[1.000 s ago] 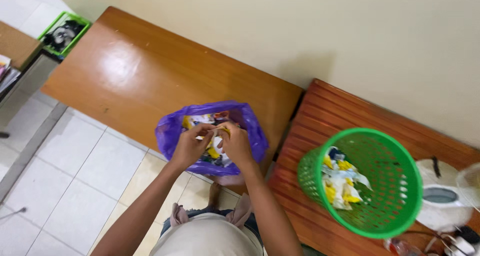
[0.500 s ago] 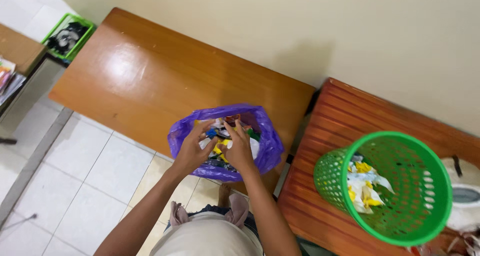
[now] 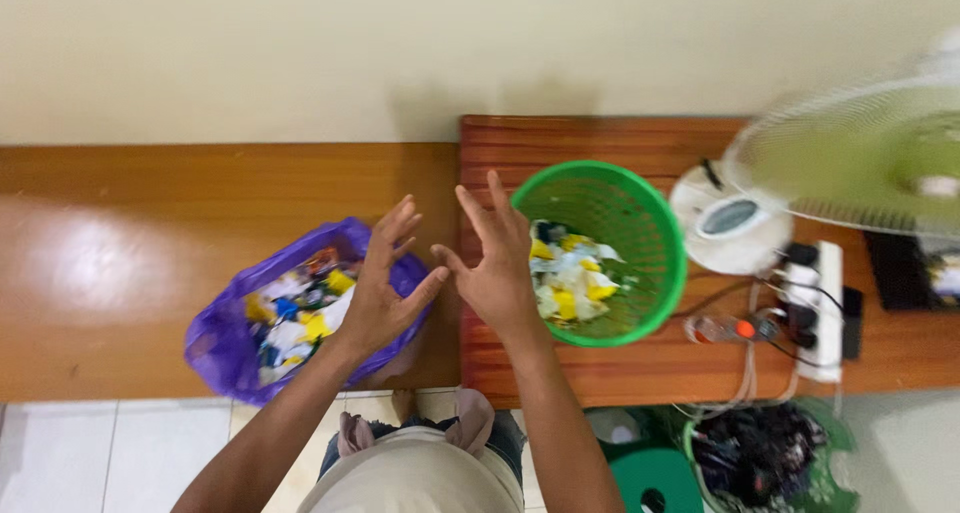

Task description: The person sorts small pieces of trash from a green basket into a purple plastic bag. They repeatedly pick up items from the basket and place them into the bag, occasionally adjusting the bag's opening.

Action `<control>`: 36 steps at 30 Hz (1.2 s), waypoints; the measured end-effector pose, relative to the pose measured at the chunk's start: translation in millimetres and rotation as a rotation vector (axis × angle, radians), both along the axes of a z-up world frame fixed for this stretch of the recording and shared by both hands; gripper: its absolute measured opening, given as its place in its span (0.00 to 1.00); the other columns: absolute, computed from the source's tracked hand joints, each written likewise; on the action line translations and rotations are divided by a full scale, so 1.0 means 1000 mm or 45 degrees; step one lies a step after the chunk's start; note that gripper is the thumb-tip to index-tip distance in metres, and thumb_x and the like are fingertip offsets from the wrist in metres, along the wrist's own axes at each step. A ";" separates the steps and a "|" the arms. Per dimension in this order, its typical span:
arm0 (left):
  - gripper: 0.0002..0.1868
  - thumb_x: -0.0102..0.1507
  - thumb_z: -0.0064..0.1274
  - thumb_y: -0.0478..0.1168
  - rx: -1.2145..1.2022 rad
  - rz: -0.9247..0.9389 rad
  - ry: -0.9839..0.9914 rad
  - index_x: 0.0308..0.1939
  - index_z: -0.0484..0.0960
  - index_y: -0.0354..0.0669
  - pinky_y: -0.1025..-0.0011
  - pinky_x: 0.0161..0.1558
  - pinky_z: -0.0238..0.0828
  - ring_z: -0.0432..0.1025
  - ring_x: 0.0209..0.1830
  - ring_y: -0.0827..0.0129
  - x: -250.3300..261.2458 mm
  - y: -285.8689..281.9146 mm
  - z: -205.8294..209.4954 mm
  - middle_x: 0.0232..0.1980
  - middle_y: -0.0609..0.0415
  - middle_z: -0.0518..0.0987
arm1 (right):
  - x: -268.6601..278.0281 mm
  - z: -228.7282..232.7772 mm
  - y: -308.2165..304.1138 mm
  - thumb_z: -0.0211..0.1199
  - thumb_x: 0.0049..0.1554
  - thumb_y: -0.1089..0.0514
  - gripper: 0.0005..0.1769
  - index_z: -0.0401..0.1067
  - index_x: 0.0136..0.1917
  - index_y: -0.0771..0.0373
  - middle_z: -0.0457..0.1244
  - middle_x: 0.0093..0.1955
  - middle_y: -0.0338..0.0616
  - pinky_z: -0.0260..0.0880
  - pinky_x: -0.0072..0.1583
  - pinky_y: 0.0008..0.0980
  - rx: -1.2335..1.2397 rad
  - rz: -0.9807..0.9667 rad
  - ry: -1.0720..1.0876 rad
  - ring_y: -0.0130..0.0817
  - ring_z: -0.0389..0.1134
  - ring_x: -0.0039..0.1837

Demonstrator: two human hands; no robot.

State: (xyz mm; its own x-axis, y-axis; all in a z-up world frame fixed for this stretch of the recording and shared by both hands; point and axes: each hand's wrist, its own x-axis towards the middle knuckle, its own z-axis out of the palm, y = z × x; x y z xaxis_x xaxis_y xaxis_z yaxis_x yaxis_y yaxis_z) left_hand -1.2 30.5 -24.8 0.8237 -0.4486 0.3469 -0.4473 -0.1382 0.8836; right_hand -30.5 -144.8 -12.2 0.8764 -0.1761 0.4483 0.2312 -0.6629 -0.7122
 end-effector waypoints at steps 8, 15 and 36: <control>0.27 0.67 0.58 0.31 0.012 -0.275 -0.176 0.69 0.71 0.44 0.60 0.71 0.68 0.68 0.75 0.54 -0.006 -0.108 -0.004 0.75 0.45 0.70 | -0.021 -0.034 -0.121 0.69 0.57 0.61 0.26 0.70 0.68 0.58 0.60 0.72 0.51 0.69 0.67 0.47 -0.194 -0.117 0.483 0.53 0.64 0.72; 0.22 0.64 0.51 0.33 0.555 -0.258 -0.247 0.63 0.75 0.42 0.56 0.58 0.73 0.72 0.61 0.47 0.003 -0.172 -0.030 0.64 0.43 0.77 | 0.048 -0.131 -0.173 0.67 0.54 0.55 0.26 0.78 0.67 0.58 0.68 0.70 0.50 0.72 0.66 0.42 -0.916 0.337 1.491 0.46 0.70 0.69; 0.21 0.61 0.54 0.32 0.466 0.037 -0.302 0.60 0.76 0.34 0.52 0.61 0.67 0.72 0.59 0.43 0.000 -0.172 -0.026 0.57 0.39 0.79 | 0.052 -0.121 -0.187 0.72 0.48 0.57 0.20 0.78 0.55 0.59 0.70 0.56 0.53 0.72 0.59 0.43 -0.138 0.519 1.027 0.49 0.73 0.59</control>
